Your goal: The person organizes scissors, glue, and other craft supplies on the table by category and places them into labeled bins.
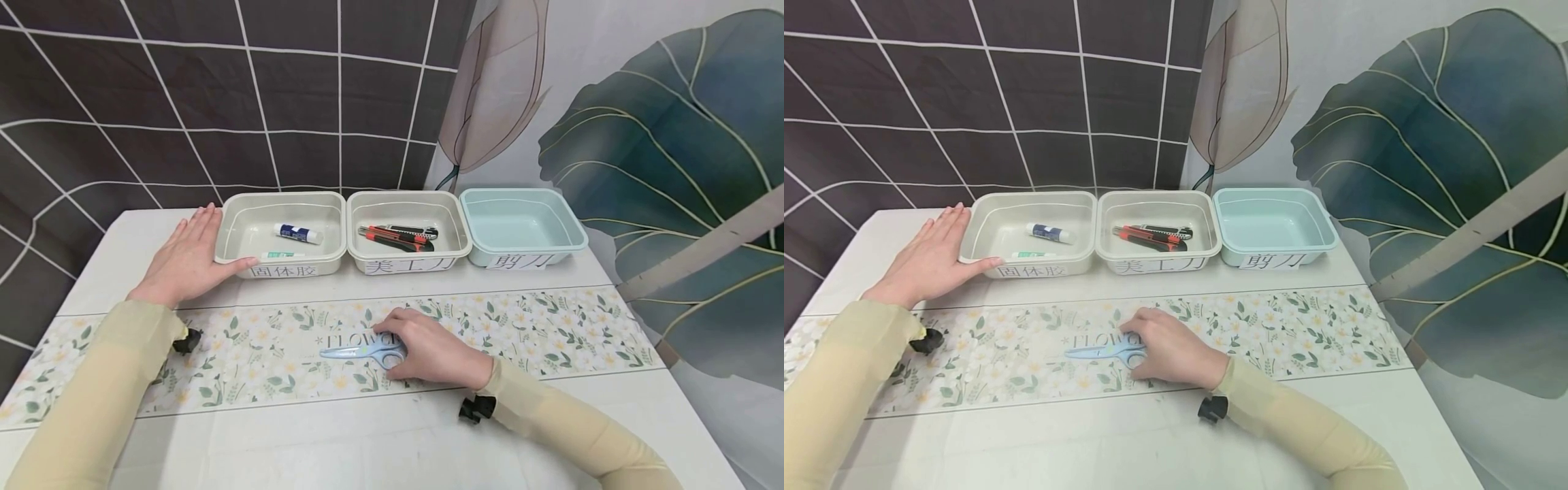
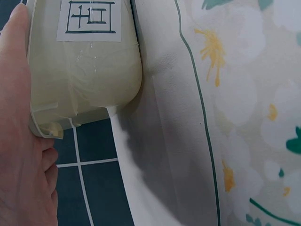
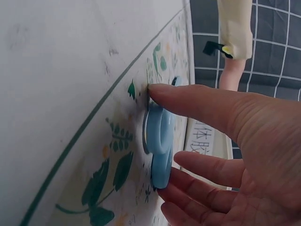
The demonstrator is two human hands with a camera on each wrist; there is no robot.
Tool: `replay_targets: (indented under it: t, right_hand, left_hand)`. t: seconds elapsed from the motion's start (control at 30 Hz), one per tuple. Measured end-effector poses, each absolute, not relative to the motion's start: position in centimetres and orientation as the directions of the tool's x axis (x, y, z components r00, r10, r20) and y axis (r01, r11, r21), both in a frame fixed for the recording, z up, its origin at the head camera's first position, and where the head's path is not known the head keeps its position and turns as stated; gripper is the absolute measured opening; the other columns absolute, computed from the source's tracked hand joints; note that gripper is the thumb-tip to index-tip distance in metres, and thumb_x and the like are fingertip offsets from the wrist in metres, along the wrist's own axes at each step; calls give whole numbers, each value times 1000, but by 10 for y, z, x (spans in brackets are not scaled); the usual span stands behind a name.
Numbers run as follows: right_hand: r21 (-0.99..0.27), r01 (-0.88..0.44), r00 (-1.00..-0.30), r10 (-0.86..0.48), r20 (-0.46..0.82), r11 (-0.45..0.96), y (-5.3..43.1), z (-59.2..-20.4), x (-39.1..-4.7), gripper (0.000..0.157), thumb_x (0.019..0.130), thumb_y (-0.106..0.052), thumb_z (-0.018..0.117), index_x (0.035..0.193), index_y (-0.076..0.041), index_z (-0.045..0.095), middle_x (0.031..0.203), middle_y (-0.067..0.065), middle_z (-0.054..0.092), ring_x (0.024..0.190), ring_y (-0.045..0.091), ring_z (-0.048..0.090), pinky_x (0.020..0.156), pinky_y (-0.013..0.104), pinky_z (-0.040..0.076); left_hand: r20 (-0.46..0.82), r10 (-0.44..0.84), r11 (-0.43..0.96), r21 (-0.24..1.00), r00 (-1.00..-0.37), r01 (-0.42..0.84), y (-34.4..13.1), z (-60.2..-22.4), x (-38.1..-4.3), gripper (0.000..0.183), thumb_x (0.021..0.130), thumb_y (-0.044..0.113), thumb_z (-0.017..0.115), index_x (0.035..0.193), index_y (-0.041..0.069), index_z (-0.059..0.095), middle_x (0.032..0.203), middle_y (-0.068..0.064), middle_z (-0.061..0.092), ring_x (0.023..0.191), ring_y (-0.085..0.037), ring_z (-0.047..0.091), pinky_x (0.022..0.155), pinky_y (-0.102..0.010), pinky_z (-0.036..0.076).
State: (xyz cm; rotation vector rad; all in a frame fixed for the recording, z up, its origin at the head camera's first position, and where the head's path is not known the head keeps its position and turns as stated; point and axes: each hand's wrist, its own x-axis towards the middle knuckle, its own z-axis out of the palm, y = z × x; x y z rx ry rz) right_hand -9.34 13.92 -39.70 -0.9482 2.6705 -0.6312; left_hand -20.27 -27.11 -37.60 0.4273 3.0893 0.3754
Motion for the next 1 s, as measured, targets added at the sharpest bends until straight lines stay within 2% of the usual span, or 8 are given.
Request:
replay_targets:
  t: [0.27,0.47,0.73,0.87,1.0]
  right_hand:
    - [-457,-548,-760,-645,-77,701,141,-398,-96,62,70,-26,91,127,-11,70,109,-4,61,97,11,57,89,30,52]
    - [-431,-563,-751,-655,-90,705,139,-396,-97,63,65,-25,90,124,-10,73,103,-7,58,90,9,54,82,26,50]
    - [-368,-618,-730,-681,-60,695,138,-394,-96,60,59,-27,92,115,-10,76,102,-8,56,91,11,53,84,26,49]
    - [-354,-624,-729,-682,-59,697,139,-393,-96,56,59,-28,91,110,-12,75,101,-8,58,90,12,52,82,27,49]
    - [-364,-601,-743,-665,-73,712,141,-393,-96,56,61,-28,90,112,-13,74,105,-7,61,94,13,53,84,28,49]
  left_hand:
    - [41,267,933,238,-963,269,-271,-376,-203,117,92,74,52,159,-8,3,165,-29,4,154,-38,-1,124,-49,-4]
    - [37,266,933,239,-963,267,-271,-376,-202,118,92,74,52,159,-8,2,166,-28,3,154,-38,-1,124,-47,-6]
    - [43,272,931,240,-961,274,-271,-376,-202,117,92,74,53,159,-8,3,165,-29,4,154,-38,-1,124,-49,-4]
    - [41,272,931,244,-961,273,-271,-376,-202,117,92,74,53,159,-8,2,165,-29,3,154,-38,-1,124,-49,-4]
    - [44,271,931,243,-962,273,-271,-376,-202,117,91,74,53,159,-8,4,165,-29,4,154,-38,-1,124,-50,-3]
